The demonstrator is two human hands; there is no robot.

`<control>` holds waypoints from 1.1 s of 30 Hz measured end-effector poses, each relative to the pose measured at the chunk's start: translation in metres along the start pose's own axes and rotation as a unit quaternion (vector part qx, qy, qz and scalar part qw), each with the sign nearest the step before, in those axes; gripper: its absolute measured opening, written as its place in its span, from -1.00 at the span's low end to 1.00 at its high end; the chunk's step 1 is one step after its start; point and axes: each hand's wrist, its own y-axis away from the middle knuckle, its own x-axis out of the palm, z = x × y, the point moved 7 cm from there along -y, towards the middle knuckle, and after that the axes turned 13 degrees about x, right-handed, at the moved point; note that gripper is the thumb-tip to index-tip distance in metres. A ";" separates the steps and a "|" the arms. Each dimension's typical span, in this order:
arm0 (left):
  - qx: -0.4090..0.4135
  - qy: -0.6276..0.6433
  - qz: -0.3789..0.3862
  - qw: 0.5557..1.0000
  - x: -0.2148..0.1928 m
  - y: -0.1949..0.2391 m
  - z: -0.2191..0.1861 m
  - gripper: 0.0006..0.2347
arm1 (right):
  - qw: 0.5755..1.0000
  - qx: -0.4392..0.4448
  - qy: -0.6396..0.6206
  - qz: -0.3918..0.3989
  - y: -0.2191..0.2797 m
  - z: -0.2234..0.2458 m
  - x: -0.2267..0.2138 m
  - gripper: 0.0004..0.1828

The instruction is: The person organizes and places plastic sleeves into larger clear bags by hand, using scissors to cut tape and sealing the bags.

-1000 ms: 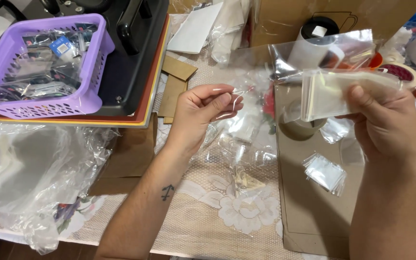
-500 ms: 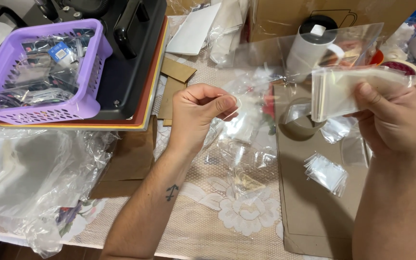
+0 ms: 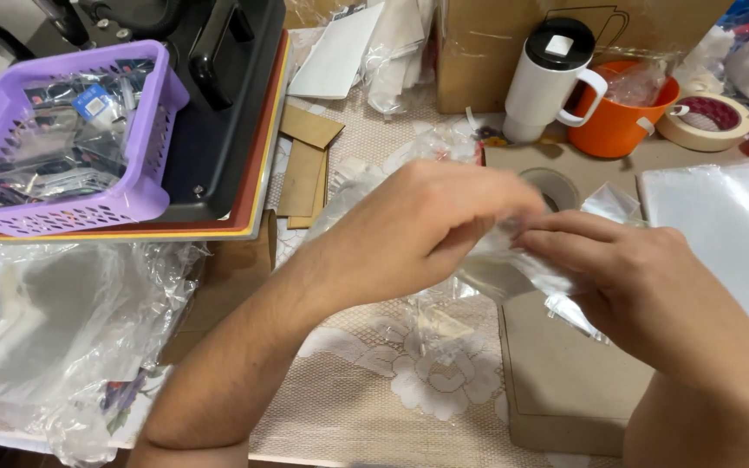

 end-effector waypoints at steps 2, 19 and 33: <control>-0.019 -0.018 0.005 1.000 -0.003 -0.005 -0.004 -0.80 | 1.000 0.024 0.017 0.005 0.000 0.001 -0.001 -0.40; -0.029 -0.187 0.054 0.980 0.017 0.000 0.009 -0.85 | 0.998 0.027 0.059 -0.009 0.006 0.000 -0.003 -0.55; -0.003 -0.228 0.161 0.960 0.020 0.006 0.017 -0.78 | 0.999 0.043 0.028 -0.001 0.002 -0.005 -0.007 -0.41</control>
